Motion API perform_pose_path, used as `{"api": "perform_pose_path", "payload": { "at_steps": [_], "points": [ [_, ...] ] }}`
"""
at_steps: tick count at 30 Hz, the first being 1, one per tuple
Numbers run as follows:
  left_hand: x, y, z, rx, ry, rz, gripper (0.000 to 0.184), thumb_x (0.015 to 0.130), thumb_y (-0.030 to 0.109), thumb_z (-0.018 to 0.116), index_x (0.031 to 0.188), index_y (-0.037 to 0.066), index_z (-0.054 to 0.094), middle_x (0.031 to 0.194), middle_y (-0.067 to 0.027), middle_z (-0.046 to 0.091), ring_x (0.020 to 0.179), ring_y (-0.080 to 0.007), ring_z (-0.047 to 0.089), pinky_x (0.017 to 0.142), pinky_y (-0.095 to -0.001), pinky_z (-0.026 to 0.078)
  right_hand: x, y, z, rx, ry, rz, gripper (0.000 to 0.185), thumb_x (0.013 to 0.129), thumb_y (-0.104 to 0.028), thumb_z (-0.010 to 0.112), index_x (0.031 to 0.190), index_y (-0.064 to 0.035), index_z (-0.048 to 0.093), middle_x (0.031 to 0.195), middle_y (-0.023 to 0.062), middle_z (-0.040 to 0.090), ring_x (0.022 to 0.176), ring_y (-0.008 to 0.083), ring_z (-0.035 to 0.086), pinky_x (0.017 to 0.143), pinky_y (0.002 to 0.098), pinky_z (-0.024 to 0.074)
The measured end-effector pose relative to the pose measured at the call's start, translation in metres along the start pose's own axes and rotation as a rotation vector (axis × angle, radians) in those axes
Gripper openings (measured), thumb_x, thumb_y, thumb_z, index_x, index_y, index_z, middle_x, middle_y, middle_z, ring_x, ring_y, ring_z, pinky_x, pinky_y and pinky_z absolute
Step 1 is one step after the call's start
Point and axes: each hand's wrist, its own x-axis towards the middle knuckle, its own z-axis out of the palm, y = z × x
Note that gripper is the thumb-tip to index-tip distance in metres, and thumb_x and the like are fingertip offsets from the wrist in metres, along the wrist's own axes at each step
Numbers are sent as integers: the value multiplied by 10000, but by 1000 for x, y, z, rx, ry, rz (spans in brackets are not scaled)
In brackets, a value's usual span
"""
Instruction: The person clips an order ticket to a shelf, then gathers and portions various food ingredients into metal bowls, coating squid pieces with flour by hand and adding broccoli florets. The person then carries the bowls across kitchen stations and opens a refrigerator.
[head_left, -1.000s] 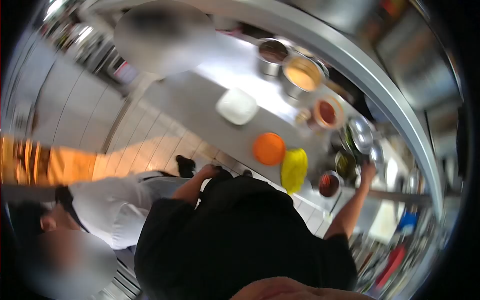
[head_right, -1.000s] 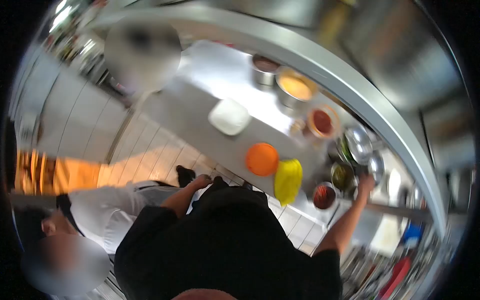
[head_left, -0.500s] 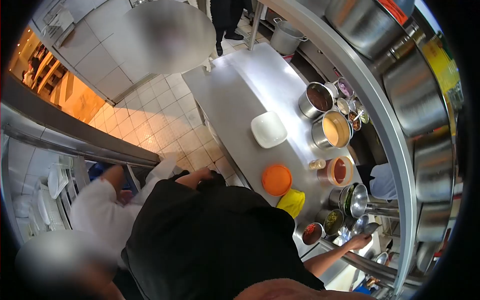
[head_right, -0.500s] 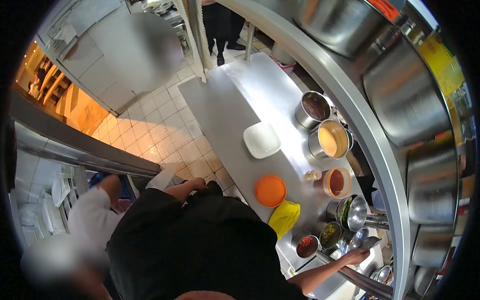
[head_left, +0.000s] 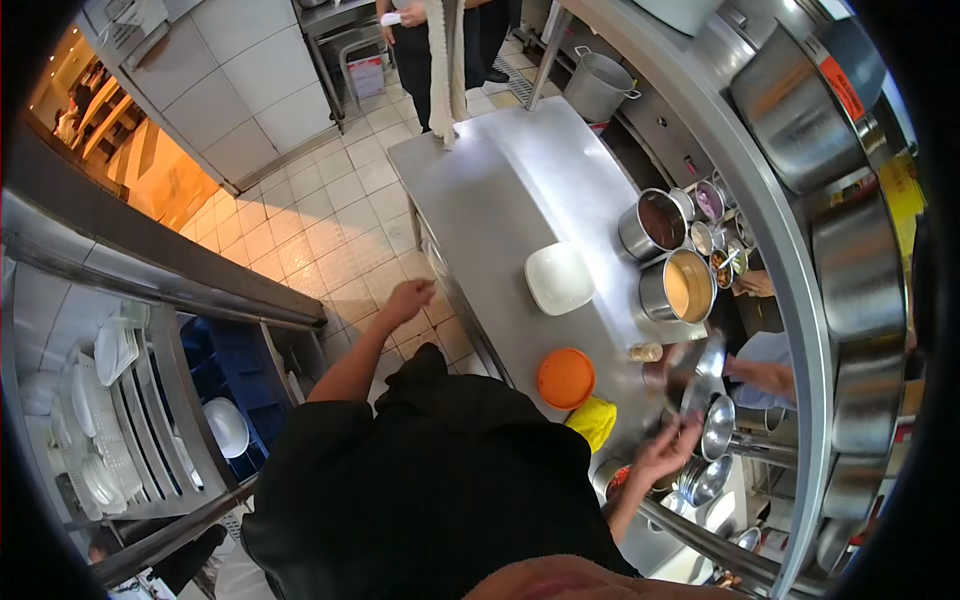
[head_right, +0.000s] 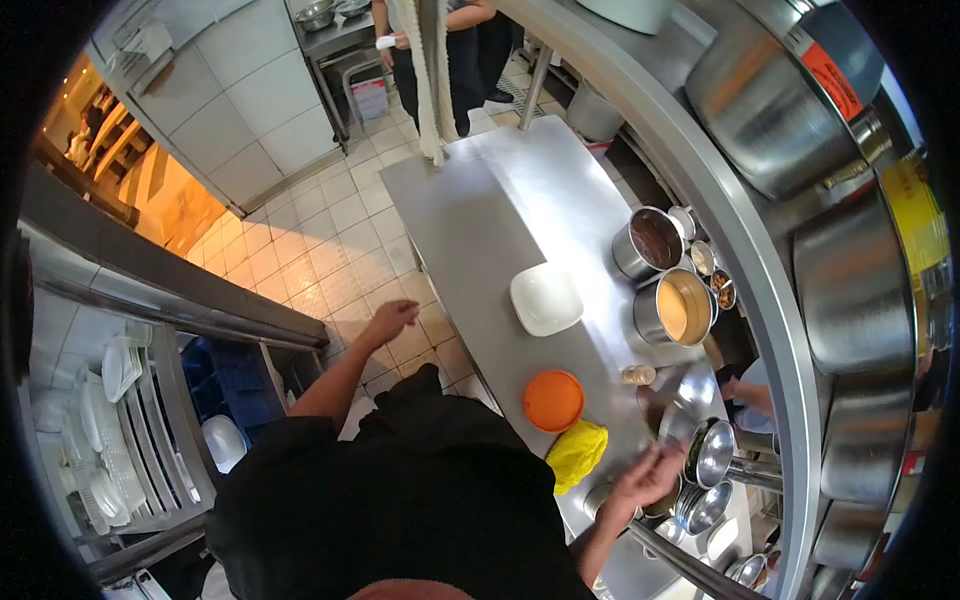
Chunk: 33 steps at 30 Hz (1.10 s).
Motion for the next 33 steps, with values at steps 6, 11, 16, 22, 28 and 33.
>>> {"api": "perform_pose_path", "payload": {
  "at_steps": [6,11,16,22,28,33],
  "points": [
    [33,58,-112,-443,249,68,355,910,308,560,1159,56,590,998,-44,649,860,-149,623,747,-304,475,-21,-68,85,379,-443,-232,128,779,8,565,902,13,600,936,180,609,960,341,572,972,451,390],
    [33,114,-190,-586,391,156,345,930,308,542,1165,58,578,1035,-48,635,876,-150,607,759,-302,478,-70,-73,132,434,-601,-250,114,751,-17,612,862,-38,600,836,109,604,863,297,578,943,447,402],
    [53,143,-223,-633,448,230,433,938,371,511,1216,39,529,1157,-110,567,916,-169,586,756,-311,485,-116,-52,153,238,-642,-269,142,737,-44,641,873,-68,608,822,88,598,864,279,573,946,458,382],
    [49,157,-229,-1063,377,119,455,911,388,543,1129,-11,518,1015,-116,600,857,-193,604,648,-324,528,-152,-32,161,65,-597,-333,153,729,-49,634,875,-95,622,862,60,603,927,251,566,1009,478,309],
    [22,101,-190,-1153,458,231,281,833,3,597,1107,-15,540,980,-108,643,850,-230,648,770,-337,528,-161,-29,153,-181,-660,-235,147,744,-51,610,879,-108,625,924,40,617,1039,246,543,1033,562,238],
    [-34,57,-105,-1551,99,-75,302,852,-41,538,1152,-21,509,1108,-149,611,1040,-266,601,918,-383,492,-159,-35,154,-202,-663,-182,142,744,-57,598,876,-106,620,969,42,628,1117,248,523,1057,561,209]
  ]
}}
